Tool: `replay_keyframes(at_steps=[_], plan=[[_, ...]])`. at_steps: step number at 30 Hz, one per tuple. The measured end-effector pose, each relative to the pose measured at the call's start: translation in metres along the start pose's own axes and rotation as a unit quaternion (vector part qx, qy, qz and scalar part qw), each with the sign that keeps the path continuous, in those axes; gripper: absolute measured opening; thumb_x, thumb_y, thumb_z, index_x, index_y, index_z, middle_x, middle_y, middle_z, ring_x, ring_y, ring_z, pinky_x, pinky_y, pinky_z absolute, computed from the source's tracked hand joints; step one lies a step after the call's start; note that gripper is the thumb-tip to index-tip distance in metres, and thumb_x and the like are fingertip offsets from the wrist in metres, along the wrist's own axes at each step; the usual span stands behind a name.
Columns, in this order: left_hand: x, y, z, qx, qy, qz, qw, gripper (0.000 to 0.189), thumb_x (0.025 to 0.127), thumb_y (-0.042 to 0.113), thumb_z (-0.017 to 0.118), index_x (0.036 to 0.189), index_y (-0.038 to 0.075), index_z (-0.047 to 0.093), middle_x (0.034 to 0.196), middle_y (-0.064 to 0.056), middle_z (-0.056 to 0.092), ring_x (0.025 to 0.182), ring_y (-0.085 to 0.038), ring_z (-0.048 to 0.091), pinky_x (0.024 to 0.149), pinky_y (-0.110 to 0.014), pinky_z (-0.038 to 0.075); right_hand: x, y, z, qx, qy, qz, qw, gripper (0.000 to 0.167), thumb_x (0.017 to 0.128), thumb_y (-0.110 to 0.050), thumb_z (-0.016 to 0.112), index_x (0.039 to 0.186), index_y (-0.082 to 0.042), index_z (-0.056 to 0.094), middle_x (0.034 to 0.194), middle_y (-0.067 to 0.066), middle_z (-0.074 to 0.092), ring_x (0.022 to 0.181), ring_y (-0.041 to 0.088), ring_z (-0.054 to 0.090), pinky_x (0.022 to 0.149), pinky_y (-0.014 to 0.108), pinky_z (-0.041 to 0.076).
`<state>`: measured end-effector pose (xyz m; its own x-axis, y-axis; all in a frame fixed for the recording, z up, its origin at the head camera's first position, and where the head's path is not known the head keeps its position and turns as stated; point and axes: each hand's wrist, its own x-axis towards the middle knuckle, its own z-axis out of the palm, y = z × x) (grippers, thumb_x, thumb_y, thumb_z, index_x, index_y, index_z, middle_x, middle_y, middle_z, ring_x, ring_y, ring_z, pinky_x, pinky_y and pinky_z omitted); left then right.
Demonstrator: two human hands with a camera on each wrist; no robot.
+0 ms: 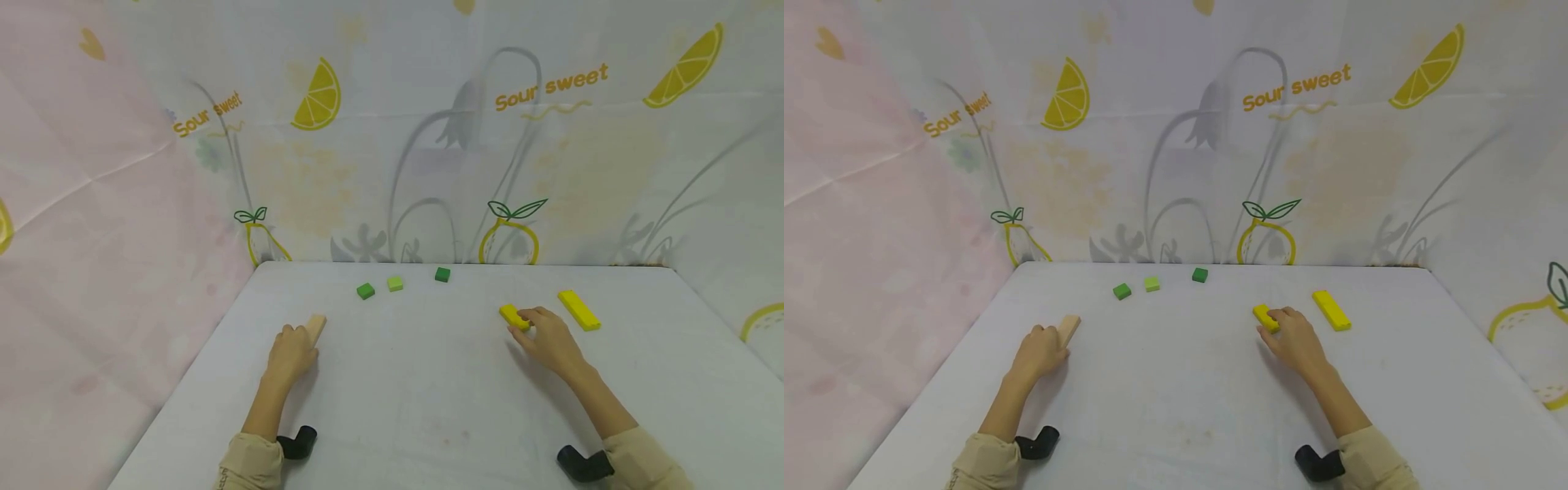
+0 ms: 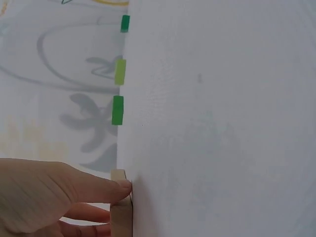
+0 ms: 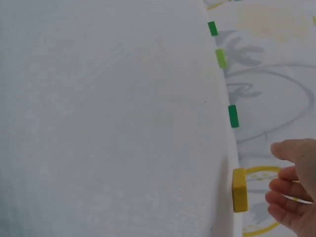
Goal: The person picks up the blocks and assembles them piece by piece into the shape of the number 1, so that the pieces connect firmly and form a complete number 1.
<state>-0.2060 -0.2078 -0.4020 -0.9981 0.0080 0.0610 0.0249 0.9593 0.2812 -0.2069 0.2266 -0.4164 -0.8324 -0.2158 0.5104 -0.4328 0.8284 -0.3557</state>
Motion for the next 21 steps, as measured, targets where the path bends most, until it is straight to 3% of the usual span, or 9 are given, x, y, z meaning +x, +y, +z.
replay_keyframes(at_steps=[4, 10, 15, 21], plan=[[-0.001, -0.004, 0.000, -0.003, 0.008, 0.007, 0.9999, 0.031, 0.078, 0.006, 0.066, 0.088, -0.021, 0.055, 0.074, -0.020, 0.050, 0.067, -0.029, 0.052, 0.061, -0.041, 0.047, 0.002, 0.009, 0.002, 0.056, 0.015, -0.010, 0.9983, 0.029, 0.076, -0.005, 0.075, 0.097, 0.012, 0.065, 0.090, 0.023, 0.067, 0.078, 0.035, 0.064, 0.069, 0.045, 0.053], [-0.003, -0.007, -0.001, -0.037, 0.006, -0.014, 0.9992, 0.028, 0.077, 0.007, 0.067, 0.082, -0.018, 0.056, 0.070, -0.018, 0.053, 0.063, -0.027, 0.053, 0.057, -0.038, 0.048, 0.002, 0.019, -0.001, 0.136, 0.000, 0.030, 0.9902, 0.032, 0.076, -0.004, 0.075, 0.101, 0.013, 0.065, 0.096, 0.025, 0.067, 0.085, 0.038, 0.065, 0.074, 0.043, 0.053], [-0.001, -0.011, 0.000, -0.045, 0.012, -0.006, 0.9989, 0.029, 0.076, 0.007, 0.071, 0.081, -0.018, 0.058, 0.068, -0.018, 0.057, 0.061, -0.026, 0.056, 0.055, -0.038, 0.050, 0.004, 0.026, -0.005, 0.153, -0.010, 0.051, 0.9868, 0.035, 0.077, -0.005, 0.075, 0.104, 0.014, 0.064, 0.099, 0.027, 0.066, 0.087, 0.039, 0.064, 0.075, 0.042, 0.052], [-0.001, -0.013, 0.001, -0.067, 0.006, 0.012, 0.9976, 0.029, 0.076, 0.003, 0.073, 0.091, -0.019, 0.061, 0.078, -0.020, 0.061, 0.067, -0.026, 0.059, 0.062, -0.037, 0.052, 0.005, 0.033, -0.006, 0.170, -0.026, 0.086, 0.9813, 0.037, 0.079, -0.007, 0.074, 0.108, 0.013, 0.063, 0.103, 0.027, 0.066, 0.091, 0.039, 0.064, 0.077, 0.037, 0.052]])
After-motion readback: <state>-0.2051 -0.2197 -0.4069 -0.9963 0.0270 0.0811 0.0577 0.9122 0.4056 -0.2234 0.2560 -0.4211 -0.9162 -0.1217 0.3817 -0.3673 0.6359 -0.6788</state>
